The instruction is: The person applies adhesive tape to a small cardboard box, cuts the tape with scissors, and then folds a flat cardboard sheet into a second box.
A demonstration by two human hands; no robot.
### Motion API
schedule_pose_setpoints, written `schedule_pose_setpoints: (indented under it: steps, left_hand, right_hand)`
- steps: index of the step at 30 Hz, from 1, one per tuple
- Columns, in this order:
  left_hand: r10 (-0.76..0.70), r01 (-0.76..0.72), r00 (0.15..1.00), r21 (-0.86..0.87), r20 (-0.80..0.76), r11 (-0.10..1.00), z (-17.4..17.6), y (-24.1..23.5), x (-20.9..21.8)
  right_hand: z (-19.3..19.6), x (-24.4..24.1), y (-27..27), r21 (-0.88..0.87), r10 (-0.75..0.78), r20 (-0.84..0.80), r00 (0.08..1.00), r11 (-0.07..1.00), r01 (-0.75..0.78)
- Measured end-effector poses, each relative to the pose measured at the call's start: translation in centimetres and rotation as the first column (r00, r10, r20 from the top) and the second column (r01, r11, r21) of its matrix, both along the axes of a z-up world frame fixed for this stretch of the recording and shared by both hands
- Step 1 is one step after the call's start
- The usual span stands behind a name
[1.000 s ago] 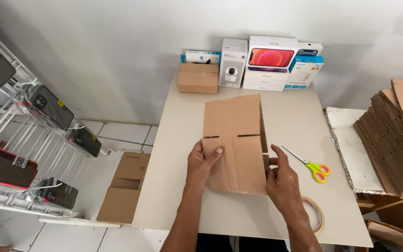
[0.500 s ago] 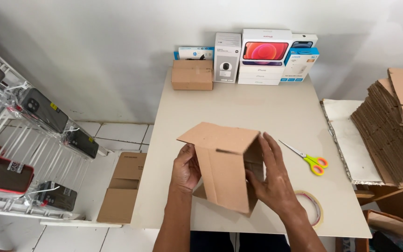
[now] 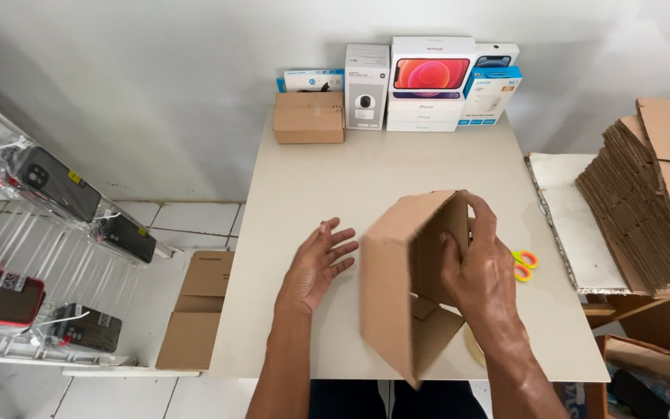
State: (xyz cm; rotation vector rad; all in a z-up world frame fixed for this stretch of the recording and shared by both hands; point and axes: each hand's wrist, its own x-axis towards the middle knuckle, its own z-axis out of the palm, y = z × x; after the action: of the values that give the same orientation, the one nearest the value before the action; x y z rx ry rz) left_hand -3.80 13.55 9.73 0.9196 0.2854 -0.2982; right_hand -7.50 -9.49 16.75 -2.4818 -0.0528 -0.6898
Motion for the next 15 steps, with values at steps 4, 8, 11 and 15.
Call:
schedule_pose_setpoints:
  steps: [4, 8, 11, 15]
  left_hand:
    - [-0.181, 0.179, 0.981, 0.040, 0.063, 0.983, 1.5, -1.5, -1.5]
    - [-0.241, 0.201, 0.966, 0.319, 0.090, 0.926, 2.8, -3.4, -4.0]
    - [-0.330, 0.226, 0.937, 0.527, 0.112, 0.819, 6.8, -4.2, -6.5]
    - [-0.362, 0.169, 0.908, 0.608, 0.210, 0.776, 8.1, -4.3, -6.0]
  right_hand:
    - [0.0, 0.1, 0.1, -0.004, -0.002, -0.109, 0.994, 1.000, 0.001]
    - [0.4, 0.5, 1.0, -0.076, -0.068, -0.142, 0.988, 0.995, 0.057]
    - [0.6, 1.0, 1.9, -0.145, -0.100, -0.188, 0.977, 0.987, 0.074]
    - [1.0, 2.1, 2.6, -0.240, 0.007, -0.066, 0.998, 0.970, -0.023]
